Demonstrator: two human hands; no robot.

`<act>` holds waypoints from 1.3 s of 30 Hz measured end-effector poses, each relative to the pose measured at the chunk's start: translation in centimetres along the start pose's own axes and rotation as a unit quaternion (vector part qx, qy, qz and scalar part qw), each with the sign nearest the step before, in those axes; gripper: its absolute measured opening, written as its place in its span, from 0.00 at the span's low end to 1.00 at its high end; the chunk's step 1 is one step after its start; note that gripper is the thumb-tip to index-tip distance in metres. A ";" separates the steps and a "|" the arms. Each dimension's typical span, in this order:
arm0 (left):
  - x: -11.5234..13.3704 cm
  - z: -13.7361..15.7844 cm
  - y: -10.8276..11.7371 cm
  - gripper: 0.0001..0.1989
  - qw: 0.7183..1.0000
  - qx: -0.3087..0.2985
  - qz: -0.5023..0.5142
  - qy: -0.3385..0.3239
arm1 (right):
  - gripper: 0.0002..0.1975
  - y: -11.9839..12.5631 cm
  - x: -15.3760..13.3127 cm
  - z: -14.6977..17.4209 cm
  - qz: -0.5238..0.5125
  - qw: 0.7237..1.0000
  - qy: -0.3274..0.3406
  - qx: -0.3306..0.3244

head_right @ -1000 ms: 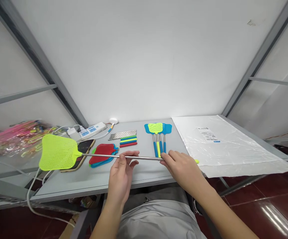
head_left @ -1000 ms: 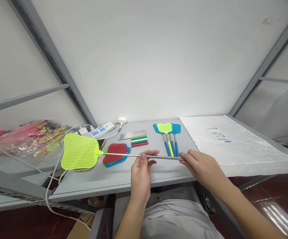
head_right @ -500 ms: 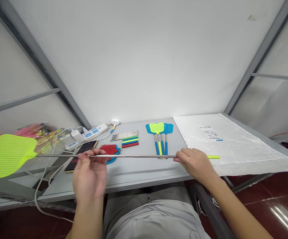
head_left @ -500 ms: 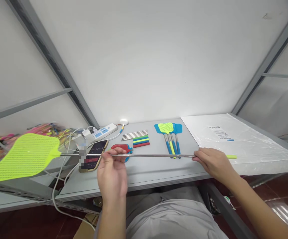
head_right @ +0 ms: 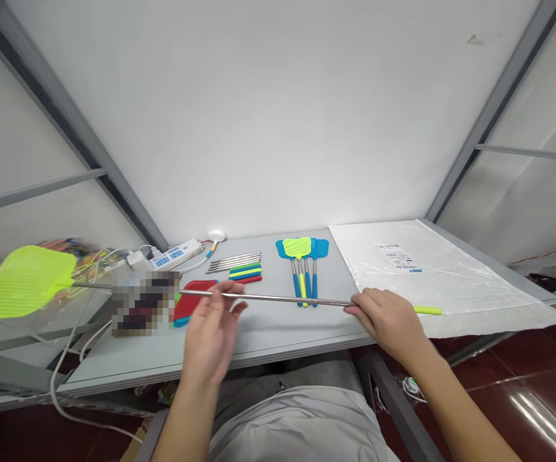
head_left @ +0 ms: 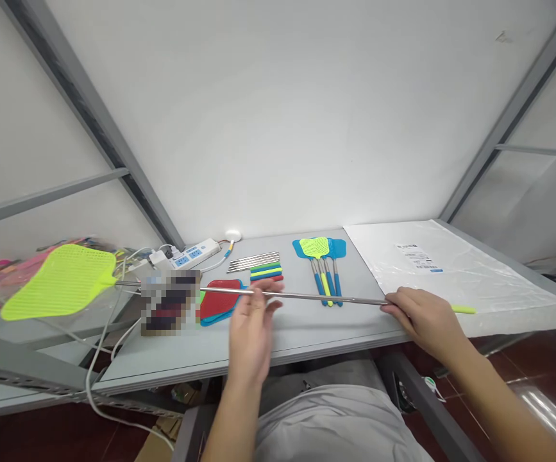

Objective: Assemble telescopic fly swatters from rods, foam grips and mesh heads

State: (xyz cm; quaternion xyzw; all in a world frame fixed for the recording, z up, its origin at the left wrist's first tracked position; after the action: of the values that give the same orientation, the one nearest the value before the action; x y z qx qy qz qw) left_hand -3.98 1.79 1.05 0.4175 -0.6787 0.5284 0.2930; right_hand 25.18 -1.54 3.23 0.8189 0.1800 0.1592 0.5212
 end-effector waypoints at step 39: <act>-4.1 0.8 -6.1 0.17 0.985 -0.145 -0.074 0.063 | 0.23 -2.4 -5.8 -2.4 -0.008 0.990 -0.066 -0.125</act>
State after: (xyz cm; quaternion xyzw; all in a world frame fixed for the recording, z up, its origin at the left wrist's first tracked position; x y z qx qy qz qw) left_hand 3.38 1.53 0.24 0.3855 -0.6959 0.4261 0.4308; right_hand 18.68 -1.37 1.64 0.7547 0.1299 0.1216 0.6315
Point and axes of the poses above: each hand's wrist, its own z-axis away from the middle knuckle, its own y-axis out of the back of the hand, x = y × z, the point moved 9 cm from there along -z, towards the middle knuckle, and after that the axes turned 12 degrees about -x, right-handed, at the moved point
